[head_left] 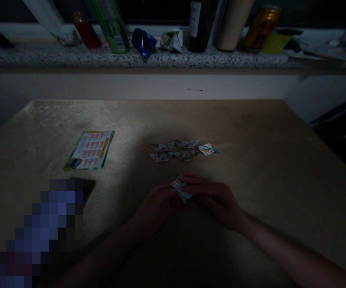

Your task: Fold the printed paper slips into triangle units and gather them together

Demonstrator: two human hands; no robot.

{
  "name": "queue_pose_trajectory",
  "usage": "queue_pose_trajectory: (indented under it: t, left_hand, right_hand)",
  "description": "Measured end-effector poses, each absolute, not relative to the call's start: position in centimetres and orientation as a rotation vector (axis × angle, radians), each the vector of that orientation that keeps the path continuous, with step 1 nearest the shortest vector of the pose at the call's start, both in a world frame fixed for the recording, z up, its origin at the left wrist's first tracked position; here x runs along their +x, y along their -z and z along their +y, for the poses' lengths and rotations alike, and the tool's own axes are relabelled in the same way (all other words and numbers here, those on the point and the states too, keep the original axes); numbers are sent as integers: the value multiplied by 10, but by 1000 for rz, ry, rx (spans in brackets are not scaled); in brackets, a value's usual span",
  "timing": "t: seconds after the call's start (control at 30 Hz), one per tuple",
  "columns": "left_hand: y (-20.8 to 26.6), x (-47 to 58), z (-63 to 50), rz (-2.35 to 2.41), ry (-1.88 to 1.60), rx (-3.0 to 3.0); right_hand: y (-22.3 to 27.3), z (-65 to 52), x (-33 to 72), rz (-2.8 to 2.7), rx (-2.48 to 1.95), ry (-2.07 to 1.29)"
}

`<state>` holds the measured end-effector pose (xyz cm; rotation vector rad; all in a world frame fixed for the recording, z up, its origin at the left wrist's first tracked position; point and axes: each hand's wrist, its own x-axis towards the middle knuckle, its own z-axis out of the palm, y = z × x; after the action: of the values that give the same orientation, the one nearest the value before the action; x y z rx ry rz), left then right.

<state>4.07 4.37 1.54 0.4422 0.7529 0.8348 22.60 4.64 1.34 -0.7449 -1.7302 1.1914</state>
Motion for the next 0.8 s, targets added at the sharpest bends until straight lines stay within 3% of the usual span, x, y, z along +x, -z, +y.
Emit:
queue_pose_trajectory:
  t: [0.5,0.8]
  left_hand:
    - [-12,42,44,857,-759,651]
    - [-24,37,47,1034,-628,1157]
  right_hand:
    - [-12,44,225,-1739,-705,-1151]
    - [-13,46,218,-1396,-1196,-1227]
